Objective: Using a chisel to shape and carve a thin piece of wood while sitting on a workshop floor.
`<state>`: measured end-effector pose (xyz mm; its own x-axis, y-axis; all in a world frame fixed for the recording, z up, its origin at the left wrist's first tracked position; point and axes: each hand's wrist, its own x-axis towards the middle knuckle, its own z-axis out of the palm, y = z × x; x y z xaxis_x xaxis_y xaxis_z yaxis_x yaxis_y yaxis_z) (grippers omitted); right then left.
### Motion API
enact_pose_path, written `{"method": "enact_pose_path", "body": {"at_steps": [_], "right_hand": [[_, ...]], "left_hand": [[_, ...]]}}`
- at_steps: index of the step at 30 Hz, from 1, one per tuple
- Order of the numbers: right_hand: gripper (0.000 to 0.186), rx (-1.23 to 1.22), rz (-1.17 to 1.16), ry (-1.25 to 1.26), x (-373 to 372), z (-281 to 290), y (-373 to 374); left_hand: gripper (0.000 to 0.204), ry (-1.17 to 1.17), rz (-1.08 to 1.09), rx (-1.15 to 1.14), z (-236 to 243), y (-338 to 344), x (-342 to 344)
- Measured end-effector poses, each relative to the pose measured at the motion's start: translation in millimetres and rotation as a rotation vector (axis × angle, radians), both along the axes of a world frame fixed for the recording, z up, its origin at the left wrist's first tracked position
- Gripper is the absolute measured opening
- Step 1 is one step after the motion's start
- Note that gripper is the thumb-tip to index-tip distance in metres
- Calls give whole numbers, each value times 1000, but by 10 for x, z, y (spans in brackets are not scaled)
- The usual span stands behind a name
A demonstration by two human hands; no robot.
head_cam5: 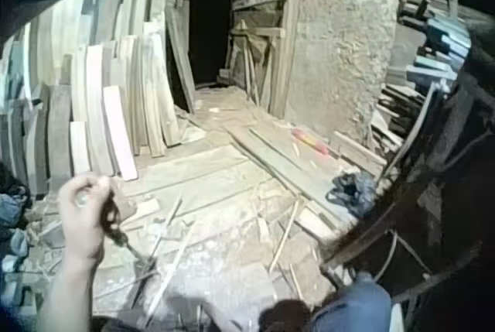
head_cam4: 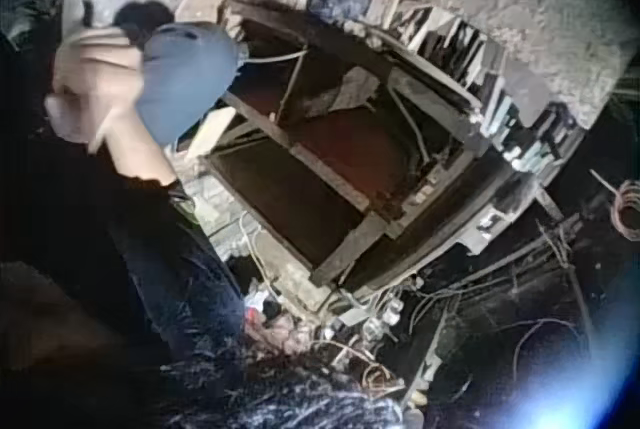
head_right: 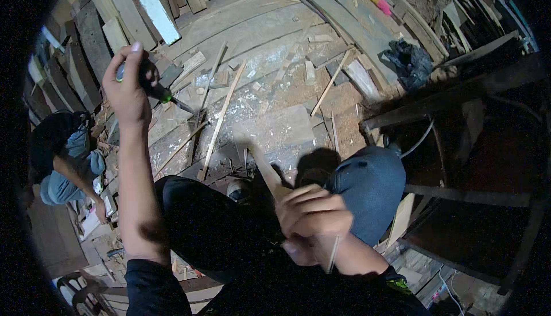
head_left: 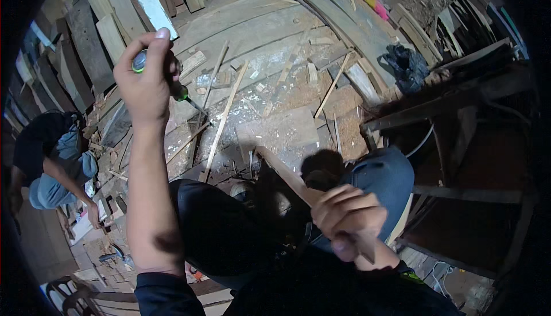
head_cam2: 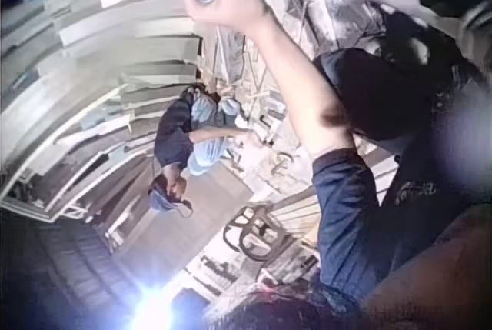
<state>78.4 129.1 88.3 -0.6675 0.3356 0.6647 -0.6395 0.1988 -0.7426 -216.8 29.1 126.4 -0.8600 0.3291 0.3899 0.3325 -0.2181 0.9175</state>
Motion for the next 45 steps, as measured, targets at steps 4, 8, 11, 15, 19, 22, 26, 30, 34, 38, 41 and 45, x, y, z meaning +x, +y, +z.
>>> {"method": "enact_pose_path", "body": {"at_steps": [4, 8, 11, 15, 19, 22, 26, 30, 34, 38, 41, 45], "right_hand": [[23, 27, 78, 23, -67, -310, -150], [21, 173, 49, -17, -106, -521, -177], [22, 149, 45, -27, -120, -628, -298], [22, 89, -60, 31, -158, -657, -317], [25, 32, -144, -32, -155, -688, -398], [27, 38, -190, -91, -96, -607, -422], [27, 29, -227, -124, 120, -752, -465], [27, 18, -198, -7, 189, -864, -437], [28, 52, -162, -52, 250, -906, -492], [29, -2, -153, -75, 201, -799, -429], [29, -34, -149, -86, 219, -793, -437], [29, -91, -132, -108, 218, -726, -336]], "left_hand": [[15, 32, -68, 56, 11, -125, 49], [28, 75, -253, 31, 92, -219, 156], [48, 45, -490, 92, 117, -258, 272], [57, 81, -487, 221, 183, -249, 433], [41, -65, -545, 332, 224, -248, 727], [34, -30, -616, 320, 113, -190, 937], [39, -77, -465, 300, -251, 22, 1391], [42, -145, -493, 198, -553, 164, 1539], [43, -93, -648, 194, -771, 197, 1548], [46, -177, -661, 247, -851, 318, 1581], [47, -177, -652, 232, -975, 312, 1539], [48, -335, -591, 310, -1090, 485, 1385]]}}
